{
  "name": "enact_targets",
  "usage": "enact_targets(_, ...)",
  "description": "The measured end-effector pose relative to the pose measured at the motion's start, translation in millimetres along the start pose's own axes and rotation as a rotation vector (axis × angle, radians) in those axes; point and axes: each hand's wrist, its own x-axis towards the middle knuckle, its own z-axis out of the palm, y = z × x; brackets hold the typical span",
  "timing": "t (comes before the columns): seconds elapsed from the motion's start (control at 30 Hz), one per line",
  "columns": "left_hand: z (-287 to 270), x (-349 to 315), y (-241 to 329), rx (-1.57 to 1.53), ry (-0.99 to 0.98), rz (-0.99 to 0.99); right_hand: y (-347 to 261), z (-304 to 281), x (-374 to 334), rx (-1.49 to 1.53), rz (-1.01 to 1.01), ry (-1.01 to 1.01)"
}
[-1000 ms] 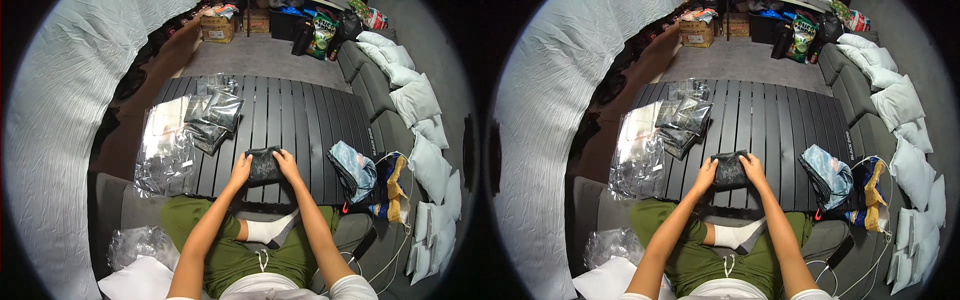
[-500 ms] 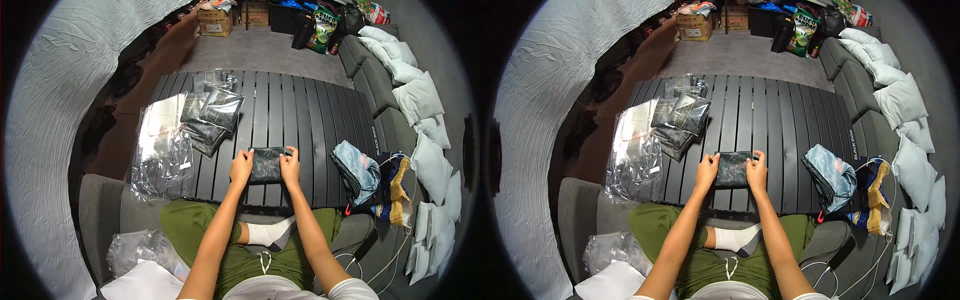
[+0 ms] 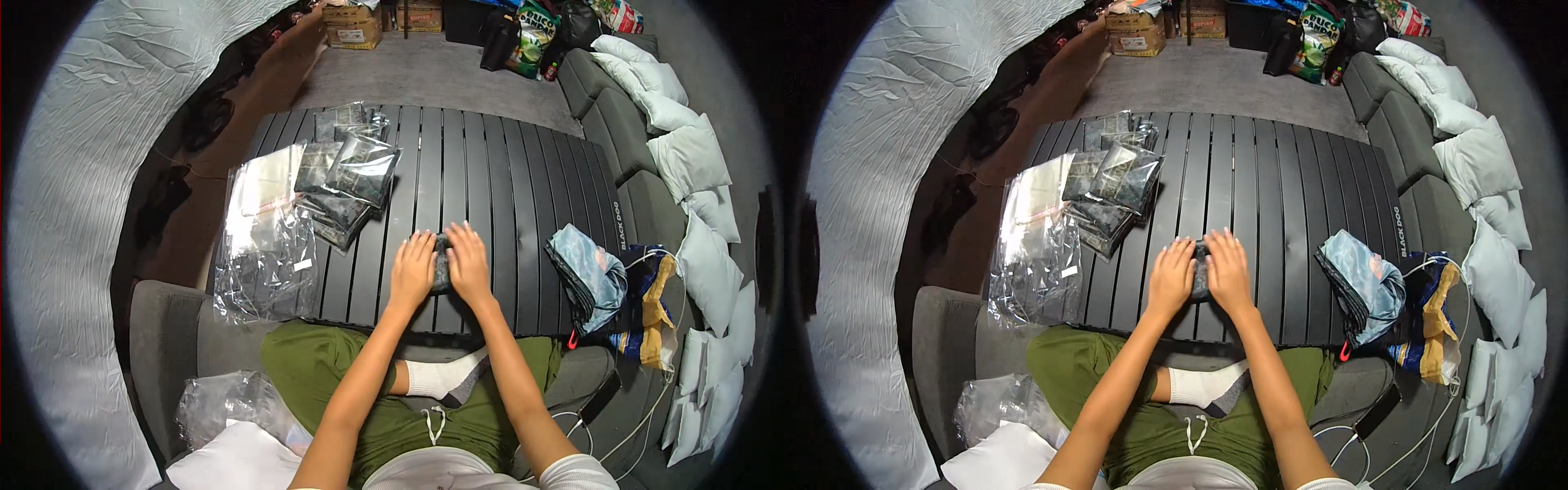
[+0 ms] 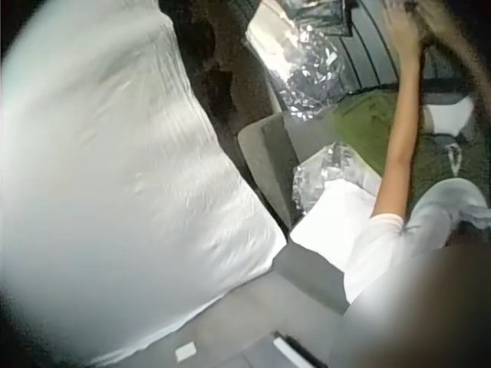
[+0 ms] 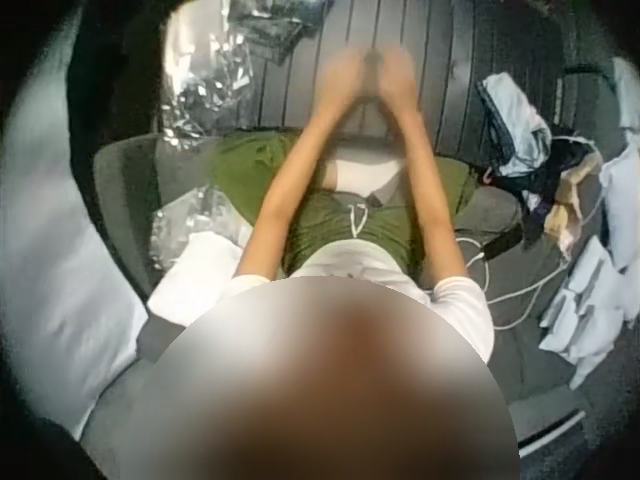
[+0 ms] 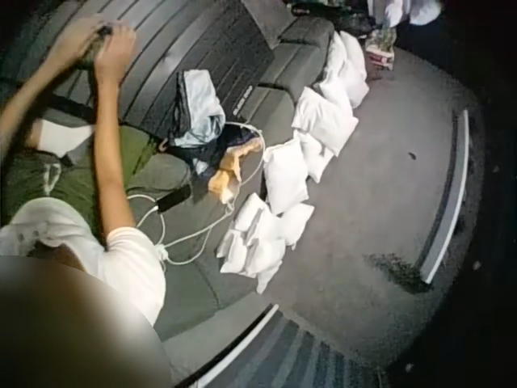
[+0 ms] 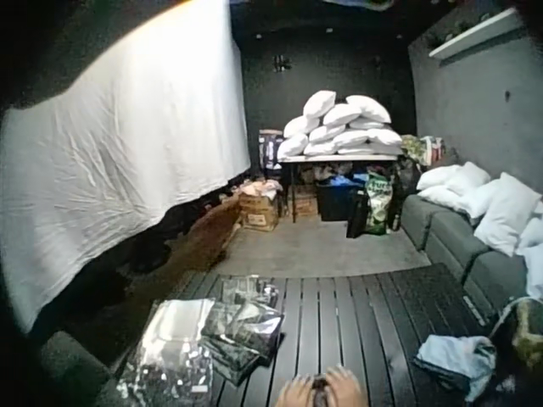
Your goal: Packaging textile items and small goods into plastic pouches and bags.
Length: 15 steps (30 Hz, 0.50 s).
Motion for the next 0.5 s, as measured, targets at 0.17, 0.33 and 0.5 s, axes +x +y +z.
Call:
enact_targets(0.17,12,-15,-11,0.176,-0.177,-0.054,8,21,-12,-0.149,0.055,-0.311)
enact_targets(0.33,9,-16,-16,0.205,-0.217,-0.082,-1,22,-8,-0.236,0.052,-0.345)
enact_targets(0.5,-43,-22,-15,0.071,0.023,-0.121,0,14,-12,-0.228,-0.012,-0.293)
